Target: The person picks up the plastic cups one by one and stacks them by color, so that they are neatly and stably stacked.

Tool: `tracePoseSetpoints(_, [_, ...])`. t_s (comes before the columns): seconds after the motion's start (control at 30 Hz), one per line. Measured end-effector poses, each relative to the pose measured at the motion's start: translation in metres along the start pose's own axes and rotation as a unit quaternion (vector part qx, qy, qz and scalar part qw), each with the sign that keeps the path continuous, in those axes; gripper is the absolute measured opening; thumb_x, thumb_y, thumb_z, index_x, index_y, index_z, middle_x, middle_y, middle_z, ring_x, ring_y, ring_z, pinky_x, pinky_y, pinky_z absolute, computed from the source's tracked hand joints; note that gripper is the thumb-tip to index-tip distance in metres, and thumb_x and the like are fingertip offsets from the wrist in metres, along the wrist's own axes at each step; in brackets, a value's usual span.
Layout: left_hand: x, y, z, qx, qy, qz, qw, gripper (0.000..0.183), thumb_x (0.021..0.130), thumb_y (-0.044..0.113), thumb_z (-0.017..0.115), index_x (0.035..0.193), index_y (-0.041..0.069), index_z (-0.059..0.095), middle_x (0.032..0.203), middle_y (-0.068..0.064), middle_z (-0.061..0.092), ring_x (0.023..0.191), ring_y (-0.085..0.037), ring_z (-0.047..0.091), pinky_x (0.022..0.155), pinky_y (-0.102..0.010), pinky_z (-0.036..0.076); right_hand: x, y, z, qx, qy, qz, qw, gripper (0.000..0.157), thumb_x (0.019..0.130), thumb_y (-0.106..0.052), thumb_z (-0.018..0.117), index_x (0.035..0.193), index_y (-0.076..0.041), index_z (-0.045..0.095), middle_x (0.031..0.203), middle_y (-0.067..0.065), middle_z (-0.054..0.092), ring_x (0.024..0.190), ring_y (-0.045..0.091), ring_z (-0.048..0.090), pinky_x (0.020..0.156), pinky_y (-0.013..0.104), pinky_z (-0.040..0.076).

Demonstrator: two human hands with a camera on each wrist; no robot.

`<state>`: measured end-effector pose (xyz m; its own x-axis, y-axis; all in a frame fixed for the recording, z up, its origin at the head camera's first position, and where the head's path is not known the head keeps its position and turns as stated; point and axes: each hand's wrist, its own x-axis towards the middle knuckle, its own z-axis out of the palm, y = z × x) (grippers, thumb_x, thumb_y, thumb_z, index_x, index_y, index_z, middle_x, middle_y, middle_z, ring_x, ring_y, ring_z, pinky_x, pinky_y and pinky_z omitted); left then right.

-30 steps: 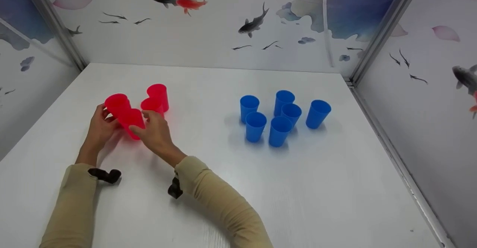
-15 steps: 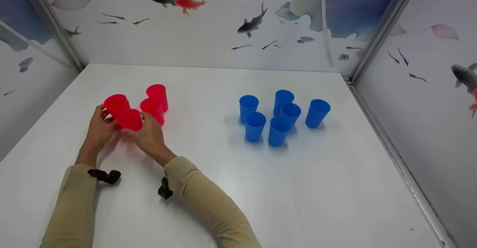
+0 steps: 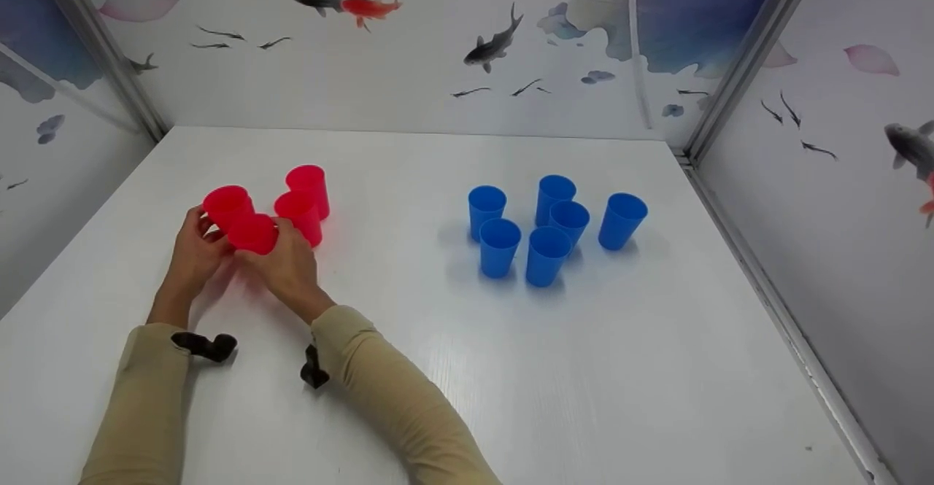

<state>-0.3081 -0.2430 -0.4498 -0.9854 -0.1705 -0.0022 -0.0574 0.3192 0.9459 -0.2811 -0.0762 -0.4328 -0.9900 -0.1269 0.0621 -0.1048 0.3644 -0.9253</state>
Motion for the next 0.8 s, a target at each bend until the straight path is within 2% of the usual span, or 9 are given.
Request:
tracePoseSetpoints(0.2, [0.000, 0.001, -0.002, -0.014, -0.005, -0.004, 0.9999, 0.086, 0.092, 0.017, 0.073, 0.158, 0.020, 0.018, 0.162, -0.009, 0.032, 0.145, -0.031, 0.039, 0.111, -0.044, 0.048, -0.001, -0.012, -0.010, -0.001, 0.001, -0.013, 1.000, 0.068, 0.079, -0.028, 0.086, 0.137, -0.018, 0.051, 0.134, -0.003, 0.061, 0.119, 0.016, 0.060, 0.090, 0.025, 0.058])
tracePoseSetpoints(0.4, [-0.003, -0.002, -0.007, -0.009, -0.005, 0.007, 0.9999, 0.093, 0.089, 0.025, 0.077, 0.159, 0.020, 0.016, 0.163, -0.008, 0.031, 0.147, -0.031, 0.036, 0.111, -0.044, 0.048, 0.004, -0.032, -0.022, -0.021, 0.002, -0.055, 0.998, 0.070, 0.079, -0.033, 0.085, 0.137, -0.015, 0.051, 0.133, -0.001, 0.060, 0.118, 0.017, 0.059, 0.087, 0.025, 0.059])
tracePoseSetpoints(0.63, [-0.005, -0.005, -0.005, -0.005, -0.001, 0.026, 0.9997, 0.093, 0.087, 0.031, 0.078, 0.158, 0.020, 0.019, 0.161, -0.006, 0.033, 0.145, -0.030, 0.038, 0.112, -0.042, 0.047, 0.018, -0.058, -0.038, -0.022, -0.012, -0.091, 0.996, 0.070, 0.081, -0.034, 0.082, 0.139, -0.014, 0.049, 0.130, 0.001, 0.060, 0.114, 0.014, 0.059, 0.085, 0.022, 0.058])
tracePoseSetpoints(0.8, [-0.002, -0.002, -0.001, 0.002, -0.003, 0.009, 0.9999, 0.097, 0.084, 0.038, 0.080, 0.158, 0.025, 0.018, 0.162, -0.002, 0.032, 0.147, -0.028, 0.035, 0.115, -0.040, 0.044, 0.033, -0.074, -0.048, -0.003, -0.036, -0.103, 0.994, 0.075, 0.082, -0.034, 0.082, 0.144, -0.018, 0.044, 0.134, 0.002, 0.058, 0.114, 0.012, 0.057, 0.081, 0.021, 0.058])
